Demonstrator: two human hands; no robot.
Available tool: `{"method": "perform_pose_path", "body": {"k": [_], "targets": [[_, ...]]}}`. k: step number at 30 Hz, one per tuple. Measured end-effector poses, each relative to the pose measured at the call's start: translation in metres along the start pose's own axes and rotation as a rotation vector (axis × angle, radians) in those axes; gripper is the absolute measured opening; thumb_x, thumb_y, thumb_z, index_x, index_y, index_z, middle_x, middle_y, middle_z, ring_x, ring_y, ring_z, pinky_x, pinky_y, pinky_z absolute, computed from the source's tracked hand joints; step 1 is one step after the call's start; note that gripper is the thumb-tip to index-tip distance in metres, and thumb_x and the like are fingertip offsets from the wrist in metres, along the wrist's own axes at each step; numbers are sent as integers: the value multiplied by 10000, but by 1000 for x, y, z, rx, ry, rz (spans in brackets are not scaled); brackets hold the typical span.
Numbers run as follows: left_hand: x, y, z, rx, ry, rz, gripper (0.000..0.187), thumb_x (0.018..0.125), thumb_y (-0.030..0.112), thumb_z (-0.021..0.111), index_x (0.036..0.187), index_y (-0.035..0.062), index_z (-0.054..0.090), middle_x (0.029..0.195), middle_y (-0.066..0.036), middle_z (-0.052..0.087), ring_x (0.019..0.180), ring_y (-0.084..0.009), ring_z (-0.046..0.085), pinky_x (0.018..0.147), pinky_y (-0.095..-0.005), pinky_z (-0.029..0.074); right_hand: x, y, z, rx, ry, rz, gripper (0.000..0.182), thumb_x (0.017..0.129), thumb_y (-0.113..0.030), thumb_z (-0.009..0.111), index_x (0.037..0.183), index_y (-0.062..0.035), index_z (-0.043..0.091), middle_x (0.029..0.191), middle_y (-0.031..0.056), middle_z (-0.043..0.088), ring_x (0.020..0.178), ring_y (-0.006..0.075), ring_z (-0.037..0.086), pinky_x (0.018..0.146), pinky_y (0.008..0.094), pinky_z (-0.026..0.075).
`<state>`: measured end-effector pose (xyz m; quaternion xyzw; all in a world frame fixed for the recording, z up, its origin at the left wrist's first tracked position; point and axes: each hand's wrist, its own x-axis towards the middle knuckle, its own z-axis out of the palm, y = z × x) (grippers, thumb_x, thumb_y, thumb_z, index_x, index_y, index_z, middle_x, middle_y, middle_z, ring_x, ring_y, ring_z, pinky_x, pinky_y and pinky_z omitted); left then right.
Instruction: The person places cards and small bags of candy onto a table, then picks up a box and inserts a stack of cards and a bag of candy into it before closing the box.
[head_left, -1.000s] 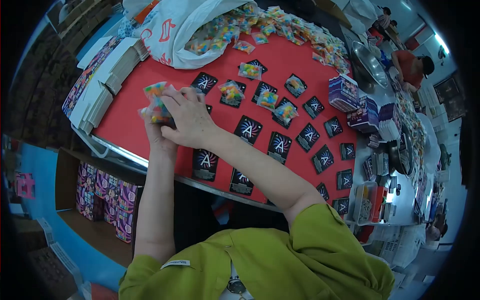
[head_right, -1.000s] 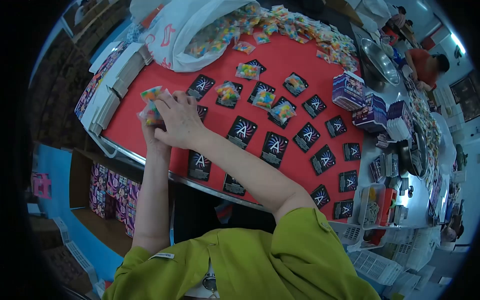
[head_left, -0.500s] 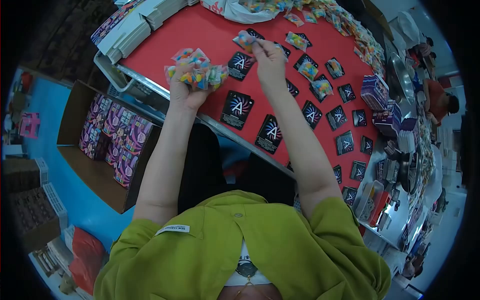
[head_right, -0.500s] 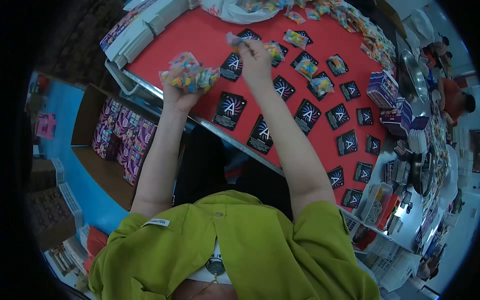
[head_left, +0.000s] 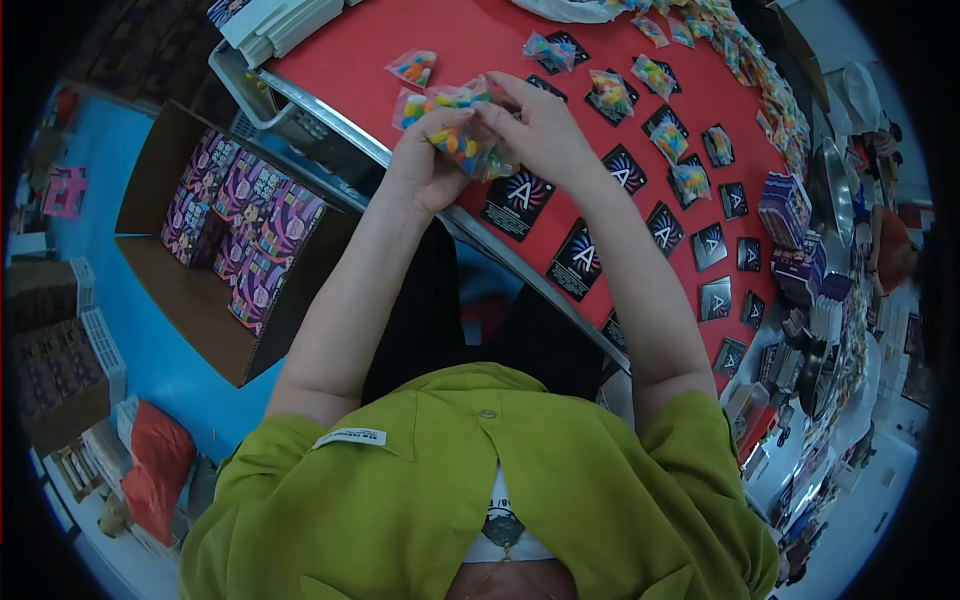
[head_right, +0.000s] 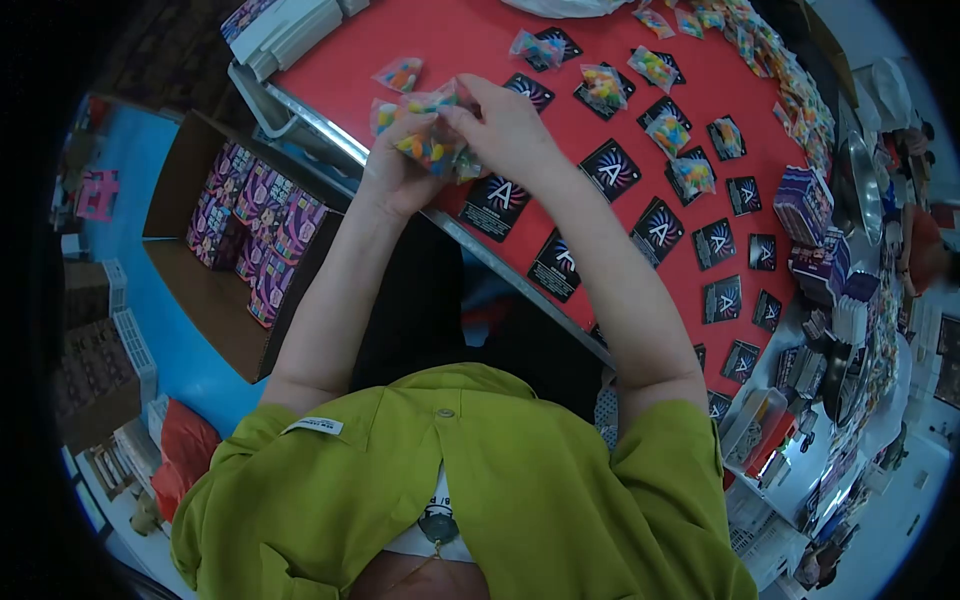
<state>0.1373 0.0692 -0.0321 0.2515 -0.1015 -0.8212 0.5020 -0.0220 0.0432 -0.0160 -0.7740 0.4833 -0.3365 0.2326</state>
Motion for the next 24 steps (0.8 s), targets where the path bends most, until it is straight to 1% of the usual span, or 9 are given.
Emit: {"method": "perform_pose_path", "body": {"k": [2,3,6,13,14,15,20,22,24], "targets": [[0,-7,3,29,-12,-7,431,768,110,659,1146,21,473,1095,-120,538,1075,-229,545,975,-421,427,-7,-9,3,173,61,154,380,863,-198,632,1183,-5,563,1018,129,638,923,174,618,780,273,488],[-1,-8,3,59,-11,-1,439,773,116,657,1160,23,472,1119,-128,536,1081,-225,546,970,-413,436,-5,-8,4,373,137,151,342,836,-100,655,1146,19,572,927,84,653,844,116,618,734,242,494],[-4,-11,6,38,35,-19,472,779,105,642,1208,25,462,1124,-131,535,1103,-226,535,971,-417,440,-2,-5,-3,608,142,264,301,828,-80,664,1095,33,581,911,71,646,828,103,616,731,223,488],[-7,-7,8,91,12,1,560,785,88,614,1310,47,423,1162,-143,510,1148,-253,500,961,-439,449,6,14,-16,711,267,397,228,878,-148,623,1014,23,560,855,51,630,719,89,585,637,225,476],[-8,-6,6,127,34,17,581,792,136,613,1329,68,402,1202,-158,469,1178,-297,465,965,-482,431,7,21,-20,710,270,400,228,878,-148,623,1014,23,560,855,51,630,719,89,585,637,225,476],[-9,-6,5,161,57,32,604,798,184,611,1348,90,381,1242,-174,428,1209,-341,429,969,-526,412,8,30,-24,636,232,415,221,888,-154,612,1012,23,561,854,47,626,730,86,585,636,221,472],[-9,-4,-2,137,31,21,600,802,171,612,1349,88,381,1237,-190,421,1204,-372,429,944,-545,429,5,54,-16,437,161,461,278,881,-221,623,1011,19,569,849,69,628,748,129,602,654,251,477],[-8,-6,-1,135,13,9,599,804,162,611,1350,87,379,1243,-196,417,1201,-379,432,940,-547,432,1,51,-15,-241,154,407,363,843,-316,650,994,7,588,852,114,632,770,219,621,693,316,486],[-9,-7,1,143,20,14,594,812,150,604,1354,89,369,1262,-204,402,1216,-392,419,946,-554,427,-1,56,-15,-299,212,387,391,823,-349,658,978,4,596,859,134,631,783,257,622,701,344,484]]}}
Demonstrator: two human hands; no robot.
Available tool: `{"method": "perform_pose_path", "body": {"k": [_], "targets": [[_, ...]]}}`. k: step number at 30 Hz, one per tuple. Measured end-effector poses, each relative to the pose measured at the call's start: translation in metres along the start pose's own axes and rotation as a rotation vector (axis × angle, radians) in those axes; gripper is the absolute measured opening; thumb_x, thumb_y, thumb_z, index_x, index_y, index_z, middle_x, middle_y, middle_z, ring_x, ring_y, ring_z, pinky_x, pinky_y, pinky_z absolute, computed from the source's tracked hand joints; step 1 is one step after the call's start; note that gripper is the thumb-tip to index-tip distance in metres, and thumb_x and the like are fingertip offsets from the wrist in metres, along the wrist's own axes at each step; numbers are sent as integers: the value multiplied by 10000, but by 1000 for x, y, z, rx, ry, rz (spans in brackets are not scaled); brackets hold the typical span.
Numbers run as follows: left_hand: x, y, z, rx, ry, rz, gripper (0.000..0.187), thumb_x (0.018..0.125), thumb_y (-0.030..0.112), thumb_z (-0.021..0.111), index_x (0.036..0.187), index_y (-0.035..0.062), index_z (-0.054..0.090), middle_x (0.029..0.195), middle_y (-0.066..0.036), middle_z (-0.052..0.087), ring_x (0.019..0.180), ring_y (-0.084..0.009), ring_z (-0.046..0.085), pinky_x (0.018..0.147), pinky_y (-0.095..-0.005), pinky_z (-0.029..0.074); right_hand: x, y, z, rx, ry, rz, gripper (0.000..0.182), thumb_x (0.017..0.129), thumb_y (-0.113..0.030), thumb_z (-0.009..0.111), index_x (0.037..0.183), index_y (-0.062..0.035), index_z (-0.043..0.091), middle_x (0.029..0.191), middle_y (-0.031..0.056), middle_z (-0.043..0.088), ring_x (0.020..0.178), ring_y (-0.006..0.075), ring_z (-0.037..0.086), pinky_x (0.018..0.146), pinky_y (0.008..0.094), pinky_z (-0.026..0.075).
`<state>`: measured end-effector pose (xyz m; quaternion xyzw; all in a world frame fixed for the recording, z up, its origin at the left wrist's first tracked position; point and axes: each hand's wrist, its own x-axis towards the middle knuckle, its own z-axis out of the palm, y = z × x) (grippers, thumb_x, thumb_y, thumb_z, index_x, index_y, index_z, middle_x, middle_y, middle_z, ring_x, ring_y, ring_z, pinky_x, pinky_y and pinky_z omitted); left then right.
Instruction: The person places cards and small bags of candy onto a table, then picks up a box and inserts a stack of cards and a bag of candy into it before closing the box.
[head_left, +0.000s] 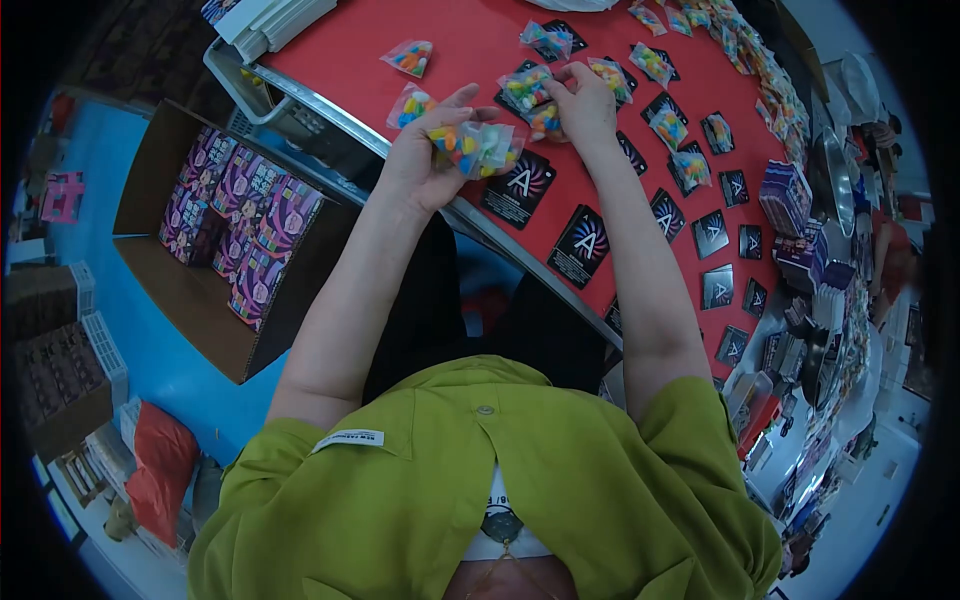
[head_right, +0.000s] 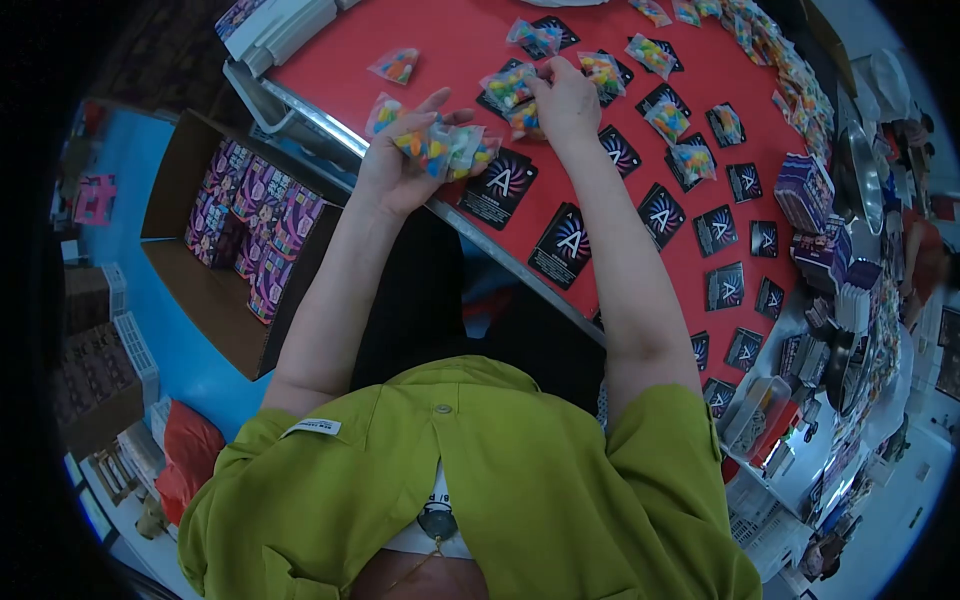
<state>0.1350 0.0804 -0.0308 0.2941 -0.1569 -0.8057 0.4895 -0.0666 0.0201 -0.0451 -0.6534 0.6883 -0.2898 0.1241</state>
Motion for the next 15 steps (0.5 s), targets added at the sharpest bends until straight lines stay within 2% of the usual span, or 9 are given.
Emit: {"method": "perform_pose_path", "body": {"k": [1,4,6,9,11,13,14,15], "targets": [[-1,0,1,1,2,-9,594,812,150,604,1354,89,369,1262,-204,402,1216,-392,419,946,-554,427,-1,3,2,-37,61,-18,419,803,-382,666,962,1,604,865,154,630,796,295,623,709,373,482],[-8,1,2,-6,-15,-34,596,815,154,608,1357,93,368,1281,-205,392,1237,-400,400,966,-569,404,-4,7,-7,-131,83,-40,418,796,-380,678,923,12,609,877,165,634,804,304,630,694,385,488],[-13,1,2,-60,-6,15,564,791,113,624,1316,78,418,1223,-173,456,1221,-356,426,922,-559,457,-11,3,-24,-134,69,-40,436,781,-385,695,911,23,609,885,167,637,803,295,634,696,377,495],[-16,6,-4,-46,1,70,549,801,118,616,1311,85,415,1243,-180,440,1239,-375,404,954,-555,438,-25,-7,-24,236,-142,40,364,796,-330,697,888,12,613,848,182,631,776,274,645,647,345,508],[-15,6,-6,-77,14,115,522,808,124,612,1297,98,428,1238,-185,448,1242,-372,401,981,-569,409,-51,-27,-15,66,-46,-90,308,832,-299,663,902,-3,611,806,183,622,755,266,644,645,334,511],[-16,8,-6,-123,4,129,504,815,139,614,1288,115,440,1219,-187,470,1250,-362,394,1015,-575,370,-71,-54,-7,-245,-146,50,307,861,-304,625,955,-13,597,856,171,621,798,257,636,691,336,508],[-16,6,-1,-115,-5,121,504,815,139,614,1288,115,440,1219,-187,470,1250,-362,394,1015,-575,370,-74,-48,-8,-244,-136,60,307,861,-304,625,955,-13,597,856,171,621,798,257,636,691,336,508],[-18,7,1,-125,-3,117,510,814,148,620,1289,113,441,1219,-187,469,1252,-358,393,1018,-564,370,-79,-45,-9,-301,0,-96,316,872,-309,609,998,-20,587,898,165,611,822,251,630,710,334,505]]}}
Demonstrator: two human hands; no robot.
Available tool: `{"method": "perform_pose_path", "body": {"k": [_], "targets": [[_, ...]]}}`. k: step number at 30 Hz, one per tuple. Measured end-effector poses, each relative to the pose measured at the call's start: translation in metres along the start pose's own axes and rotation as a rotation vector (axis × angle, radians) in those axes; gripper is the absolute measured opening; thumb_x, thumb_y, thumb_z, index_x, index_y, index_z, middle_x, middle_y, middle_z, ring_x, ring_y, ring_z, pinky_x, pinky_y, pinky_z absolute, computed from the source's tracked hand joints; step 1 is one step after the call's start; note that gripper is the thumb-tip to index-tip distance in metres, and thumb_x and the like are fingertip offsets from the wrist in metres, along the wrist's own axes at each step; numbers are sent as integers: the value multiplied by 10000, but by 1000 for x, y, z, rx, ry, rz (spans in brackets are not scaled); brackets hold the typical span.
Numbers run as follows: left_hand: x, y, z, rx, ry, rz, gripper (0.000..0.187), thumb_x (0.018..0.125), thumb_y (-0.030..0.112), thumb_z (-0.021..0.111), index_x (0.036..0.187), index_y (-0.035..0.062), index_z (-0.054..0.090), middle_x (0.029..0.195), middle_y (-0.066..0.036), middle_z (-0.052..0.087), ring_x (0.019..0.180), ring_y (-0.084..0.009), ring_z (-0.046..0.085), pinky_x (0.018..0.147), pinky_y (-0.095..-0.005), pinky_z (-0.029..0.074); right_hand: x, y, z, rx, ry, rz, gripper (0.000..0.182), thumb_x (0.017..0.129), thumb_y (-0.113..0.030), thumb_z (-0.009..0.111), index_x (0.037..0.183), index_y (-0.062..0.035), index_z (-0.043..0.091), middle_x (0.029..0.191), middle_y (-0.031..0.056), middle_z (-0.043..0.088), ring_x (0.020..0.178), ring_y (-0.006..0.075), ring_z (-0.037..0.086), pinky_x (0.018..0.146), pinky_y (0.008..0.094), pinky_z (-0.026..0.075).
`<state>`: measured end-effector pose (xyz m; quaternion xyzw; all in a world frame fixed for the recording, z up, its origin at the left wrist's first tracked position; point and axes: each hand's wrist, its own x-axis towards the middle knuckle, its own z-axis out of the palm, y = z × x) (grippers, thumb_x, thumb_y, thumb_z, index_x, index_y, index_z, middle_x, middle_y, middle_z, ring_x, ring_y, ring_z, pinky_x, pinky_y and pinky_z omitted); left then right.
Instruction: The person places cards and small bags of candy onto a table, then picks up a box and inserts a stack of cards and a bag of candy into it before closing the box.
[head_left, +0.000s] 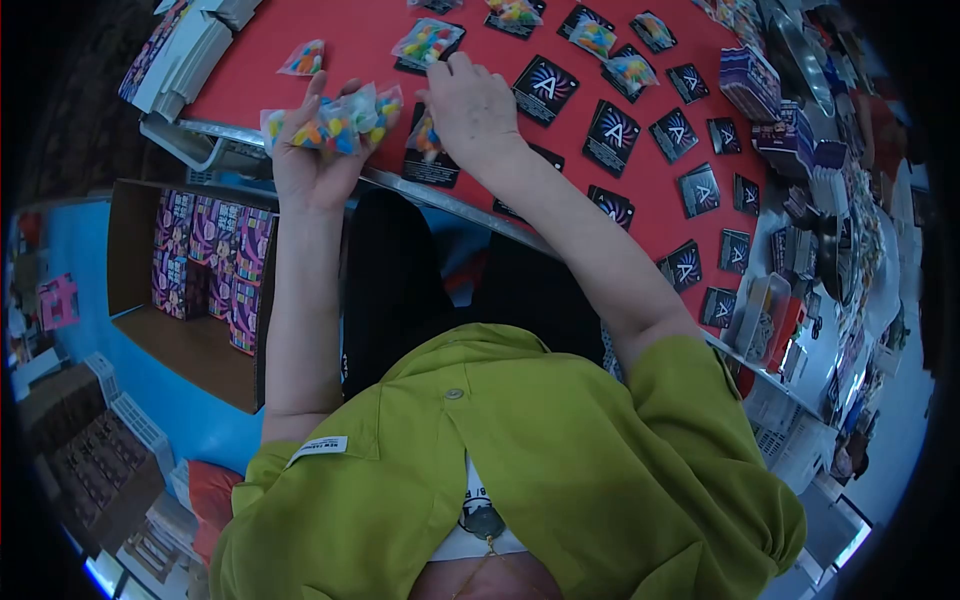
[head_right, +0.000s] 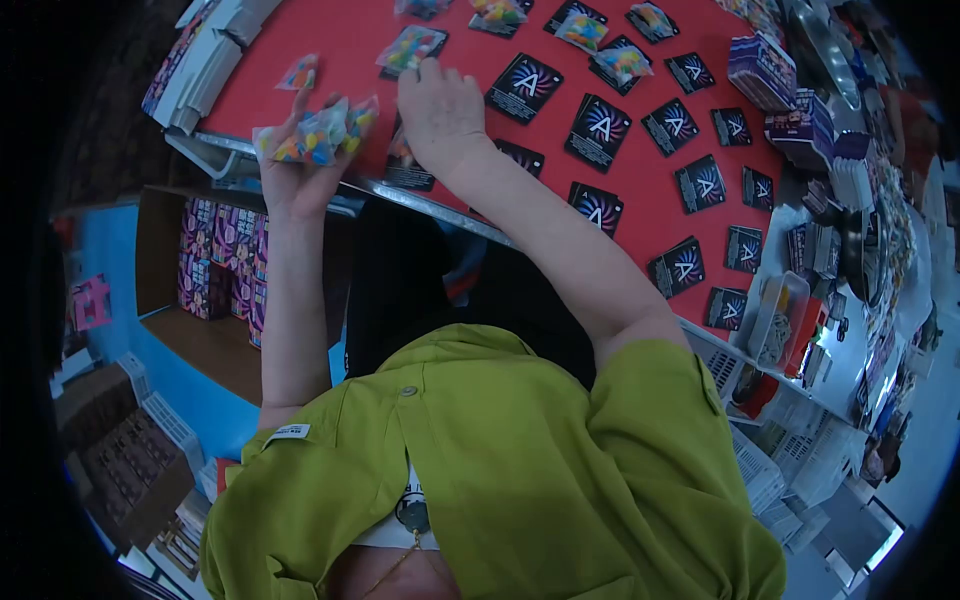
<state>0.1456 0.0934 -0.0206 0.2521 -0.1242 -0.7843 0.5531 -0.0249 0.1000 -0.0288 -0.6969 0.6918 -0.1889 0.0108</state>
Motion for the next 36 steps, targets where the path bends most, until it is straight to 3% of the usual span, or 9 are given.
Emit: {"method": "perform_pose_path", "body": {"k": [1,4,11,20,23,27,28,29,36], "targets": [[-3,2,0,-10,11,3,516,812,157,627,1291,112,441,1220,-187,469,1255,-353,392,1020,-553,369,-4,1,1,-58,150,-140,328,884,-315,594,1041,-27,577,939,159,602,845,246,623,728,332,501],[-4,-13,9,-10,-36,-37,526,812,178,636,1295,112,440,1237,-183,456,1251,-344,394,1011,-530,383,-15,12,-16,844,-54,-36,361,915,-317,575,1127,-26,583,959,96,566,851,151,591,735,287,486],[-6,-52,31,-87,-216,-168,495,855,146,594,1320,123,428,1280,-160,424,1212,-319,441,1013,-498,381,-34,49,-37,1095,-140,126,284,874,-206,649,1085,-19,619,1005,53,544,898,123,576,761,235,479],[0,-77,43,-81,-133,-193,535,818,53,627,1308,95,416,1261,-176,432,1214,-327,443,947,-509,467,-34,79,-44,762,322,-30,175,841,-156,680,968,-35,668,1049,58,522,951,138,592,802,242,516],[-1,-75,46,-54,-117,-150,527,810,61,639,1298,88,443,1258,-178,434,1216,-326,444,957,-510,457,-25,95,-35,1128,235,55,172,842,-168,680,947,-31,668,1035,63,515,925,140,598,778,252,518],[12,-71,30,-172,-98,-237,483,810,76,634,1269,53,488,1244,-194,465,1219,-350,436,978,-522,415,-25,104,-24,190,349,-76,196,830,-191,642,964,-48,662,994,113,545,897,231,583,787,349,496],[21,-64,15,-269,-175,-357,467,814,87,627,1261,43,501,1248,-202,472,1220,-360,432,983,-526,399,-21,111,-3,-215,166,-126,199,812,-220,647,957,-87,675,1016,105,556,979,255,547,792,400,479],[28,-60,4,-262,-201,-366,458,824,104,605,1264,34,499,1276,-221,464,1228,-378,416,988,-540,371,-25,97,-1,-198,112,116,178,802,-223,629,938,-129,696,1021,80,572,1042,262,511,827,432,444],[13,-54,30,-13,-241,-312,538,815,95,614,1318,23,435,1338,-241,395,1242,-375,388,1014,-512,321,-39,80,-33,-248,7,83,222,828,-284,580,907,-130,719,1031,52,602,1123,282,455,935,473,334]]}}
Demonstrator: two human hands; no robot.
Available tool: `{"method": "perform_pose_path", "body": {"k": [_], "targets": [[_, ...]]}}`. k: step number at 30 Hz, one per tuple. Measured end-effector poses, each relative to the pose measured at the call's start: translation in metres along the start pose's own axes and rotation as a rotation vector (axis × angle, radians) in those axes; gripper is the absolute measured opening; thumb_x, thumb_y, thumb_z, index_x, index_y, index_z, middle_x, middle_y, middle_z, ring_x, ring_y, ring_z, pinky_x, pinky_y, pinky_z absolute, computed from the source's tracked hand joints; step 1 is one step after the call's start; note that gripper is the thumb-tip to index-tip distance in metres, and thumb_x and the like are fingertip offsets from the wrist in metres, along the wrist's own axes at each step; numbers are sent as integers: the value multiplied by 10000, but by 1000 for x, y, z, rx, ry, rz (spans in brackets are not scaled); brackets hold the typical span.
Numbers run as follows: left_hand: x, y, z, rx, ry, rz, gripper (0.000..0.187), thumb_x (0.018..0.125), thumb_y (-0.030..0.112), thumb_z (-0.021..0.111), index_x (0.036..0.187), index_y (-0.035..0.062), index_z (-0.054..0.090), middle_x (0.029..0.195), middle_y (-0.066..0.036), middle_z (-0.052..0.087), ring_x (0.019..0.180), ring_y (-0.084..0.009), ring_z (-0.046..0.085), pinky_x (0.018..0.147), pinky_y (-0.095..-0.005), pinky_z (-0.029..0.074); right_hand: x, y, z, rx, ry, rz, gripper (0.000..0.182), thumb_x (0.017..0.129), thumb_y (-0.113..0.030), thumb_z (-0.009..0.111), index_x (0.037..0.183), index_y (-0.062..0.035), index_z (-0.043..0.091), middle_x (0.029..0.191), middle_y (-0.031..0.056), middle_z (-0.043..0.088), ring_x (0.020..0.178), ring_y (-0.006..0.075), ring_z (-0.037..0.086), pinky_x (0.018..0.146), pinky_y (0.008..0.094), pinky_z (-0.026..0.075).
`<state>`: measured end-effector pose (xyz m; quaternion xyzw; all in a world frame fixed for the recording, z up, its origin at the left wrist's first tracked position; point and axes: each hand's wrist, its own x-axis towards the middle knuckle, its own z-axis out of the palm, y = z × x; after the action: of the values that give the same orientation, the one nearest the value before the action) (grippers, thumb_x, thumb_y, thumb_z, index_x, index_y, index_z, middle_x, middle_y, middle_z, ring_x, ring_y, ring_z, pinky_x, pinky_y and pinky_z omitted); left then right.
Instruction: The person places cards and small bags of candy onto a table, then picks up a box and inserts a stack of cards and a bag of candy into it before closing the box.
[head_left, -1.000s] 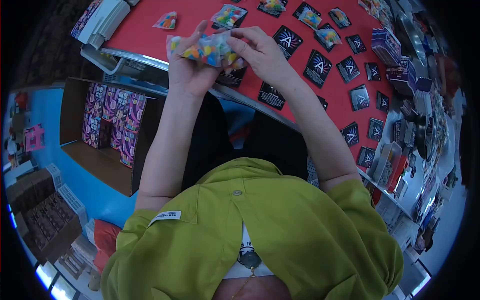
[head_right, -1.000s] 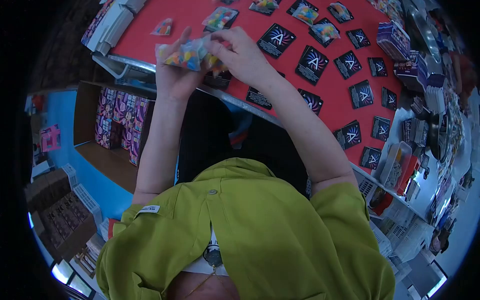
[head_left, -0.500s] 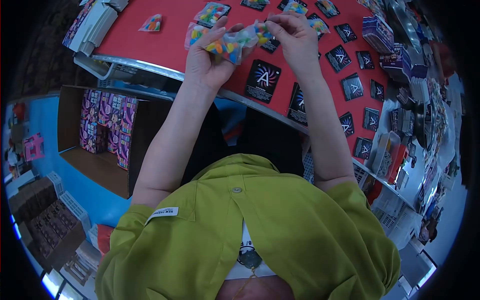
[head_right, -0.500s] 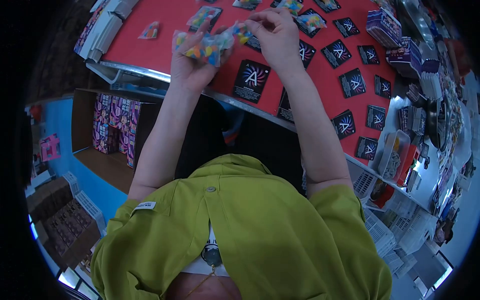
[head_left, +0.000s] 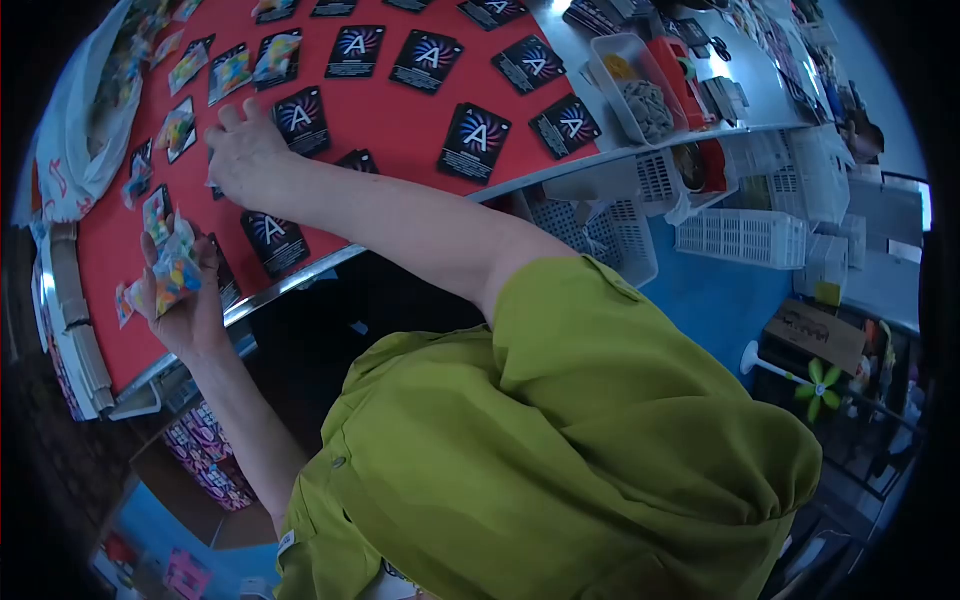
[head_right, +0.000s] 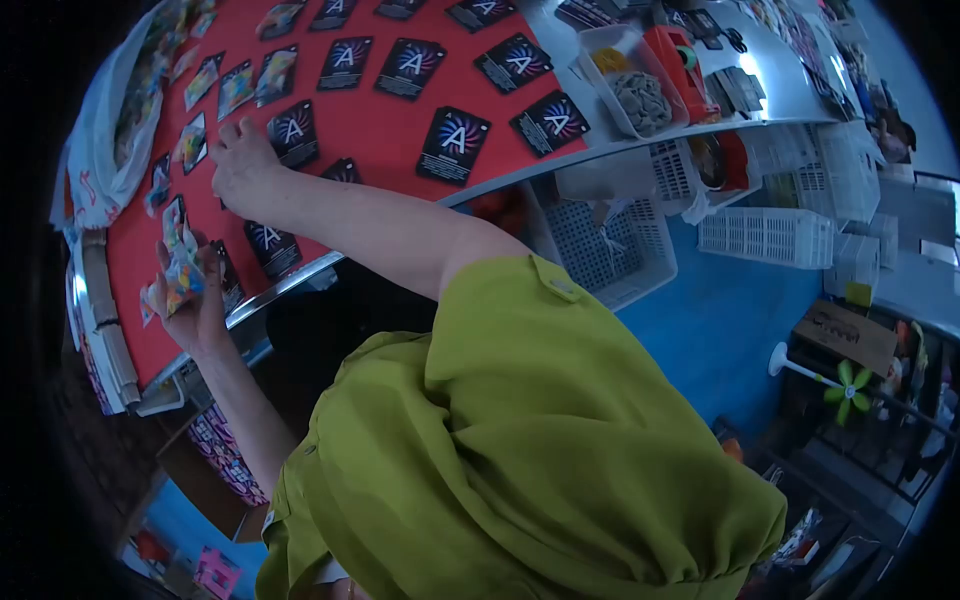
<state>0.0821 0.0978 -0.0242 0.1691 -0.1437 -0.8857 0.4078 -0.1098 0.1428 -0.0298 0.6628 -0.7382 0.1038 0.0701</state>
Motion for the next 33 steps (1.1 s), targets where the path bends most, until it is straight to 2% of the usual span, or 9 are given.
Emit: {"method": "perform_pose_path", "body": {"k": [4,6,11,15,19,26,28,29,33], "targets": [[-2,-15,9,139,25,-28,581,827,123,610,1364,62,397,1321,-207,417,1245,-341,390,1017,-485,324,-10,-2,-13,277,160,62,250,840,-285,579,919,-85,705,1001,99,613,1085,304,504,933,465,378],[-9,-27,17,161,44,-55,591,830,130,606,1377,80,386,1317,-190,426,1245,-322,393,1018,-470,330,-17,-4,-35,1035,-161,151,279,843,-282,584,944,-40,682,999,149,614,1004,318,563,870,442,446],[-12,-60,39,372,106,-46,529,836,122,585,1338,103,419,1293,-128,470,1206,-270,462,970,-426,417,-55,6,-23,1025,273,102,285,838,-209,610,1039,-7,633,987,162,627,907,302,618,804,393,496],[-9,-73,50,253,135,-80,492,785,26,625,1250,72,469,1200,-135,503,1099,-268,515,895,-430,471,-73,35,-23,1451,280,263,277,866,37,553,1137,-15,579,987,100,625,946,169,629,741,281,565],[-20,-73,51,241,198,-14,416,774,-8,653,1158,34,498,1096,-141,516,962,-234,538,788,-363,512,-84,74,-41,1648,317,448,281,844,69,571,1112,-8,588,997,92,626,918,138,620,789,246,538],[-25,-71,56,220,346,21,370,795,98,713,1092,7,513,1031,-118,518,902,-203,552,718,-344,530,-57,86,-9,1515,356,378,225,824,15,608,1049,12,599,970,81,638,925,169,620,773,279,518],[-25,-72,57,230,267,22,377,795,145,729,1078,12,520,1029,-115,514,900,-198,552,723,-342,530,-54,78,0,359,302,218,253,782,-74,668,1022,-10,620,1029,104,612,972,255,574,847,362,466],[-26,-72,59,268,289,14,351,806,145,719,1073,24,525,1059,-116,512,966,-206,541,776,-338,522,-60,73,4,118,342,201,277,757,-166,698,998,-43,642,1076,112,582,1012,310,513,895,407,418],[-24,-75,55,244,311,27,334,825,161,701,1085,35,533,1090,-109,509,1052,-213,516,846,-364,504,-71,34,-47,673,317,38,436,783,-224,695,1159,-37,576,1172,110,548,1079,293,498,900,388,430]]}}
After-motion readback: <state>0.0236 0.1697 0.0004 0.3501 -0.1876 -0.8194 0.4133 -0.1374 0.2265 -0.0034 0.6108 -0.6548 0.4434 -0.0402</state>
